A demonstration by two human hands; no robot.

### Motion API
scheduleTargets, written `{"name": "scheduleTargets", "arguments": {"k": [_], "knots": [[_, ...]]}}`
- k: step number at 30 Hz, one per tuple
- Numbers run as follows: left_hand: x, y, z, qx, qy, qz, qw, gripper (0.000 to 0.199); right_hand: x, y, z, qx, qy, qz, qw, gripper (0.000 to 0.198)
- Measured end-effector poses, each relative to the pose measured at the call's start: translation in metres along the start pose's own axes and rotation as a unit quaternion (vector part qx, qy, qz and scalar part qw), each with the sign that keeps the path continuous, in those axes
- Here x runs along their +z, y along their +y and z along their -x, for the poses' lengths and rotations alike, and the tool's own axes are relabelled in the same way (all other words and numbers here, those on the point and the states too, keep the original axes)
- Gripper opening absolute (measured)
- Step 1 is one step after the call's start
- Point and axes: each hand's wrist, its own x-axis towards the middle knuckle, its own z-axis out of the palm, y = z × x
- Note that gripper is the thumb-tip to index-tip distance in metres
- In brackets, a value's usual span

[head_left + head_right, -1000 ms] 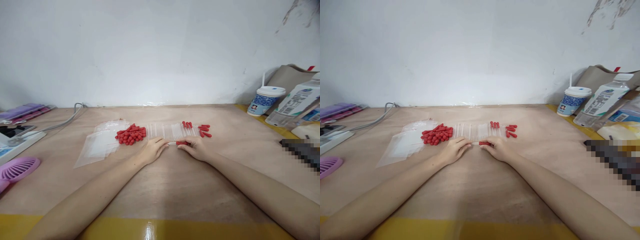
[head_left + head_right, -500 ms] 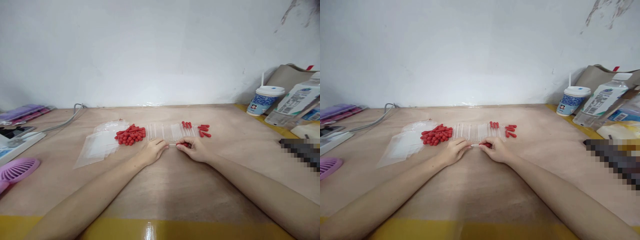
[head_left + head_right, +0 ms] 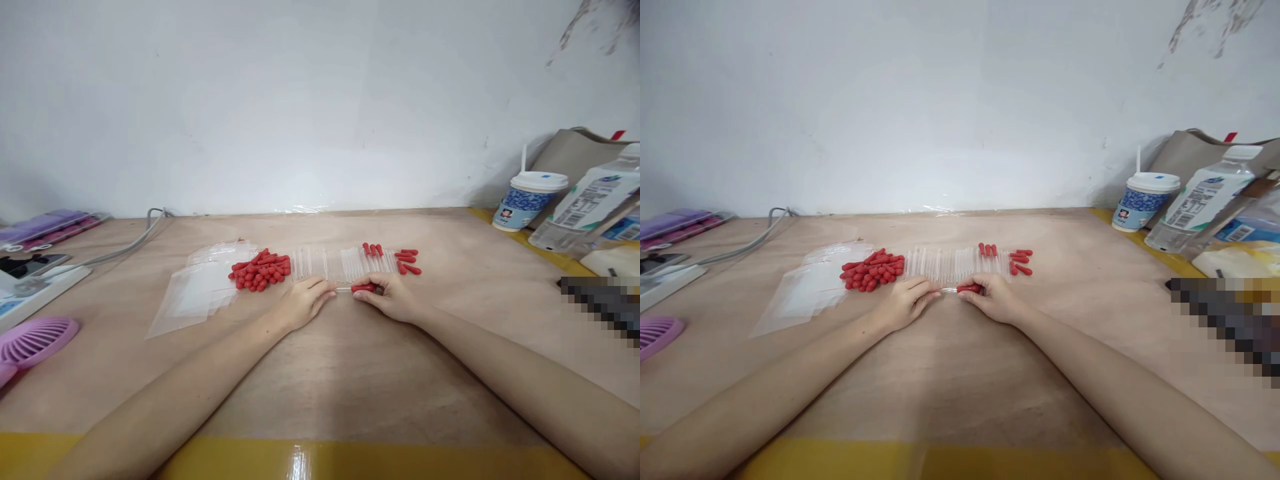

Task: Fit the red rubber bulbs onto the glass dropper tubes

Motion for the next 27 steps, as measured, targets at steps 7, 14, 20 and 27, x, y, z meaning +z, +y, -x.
{"name": "scheduleTargets", "arguments": {"k": [7,14,20,27], "knots": [[0.001,0.004,0.0,0.006,0.017,0.031,0.999,0.021,0.001,-0.005,0.001,-0.048,0.013,0.062,0.997,0.014],[0.003,0.006,-0.001,0.007,0.016,0.02,1.0,0.022,0.007,-0.009,-0.002,-0.066,0.008,0.088,0.994,0.01],[0.004,0.006,-0.002,0.015,0.016,0.026,0.999,0.021,0.011,-0.014,-0.005,-0.058,0.008,0.101,0.993,0.009],[0.004,0.006,-0.001,0.016,0.018,0.021,0.999,0.023,0.015,-0.017,-0.005,-0.059,0.014,0.105,0.993,0.01]]}}
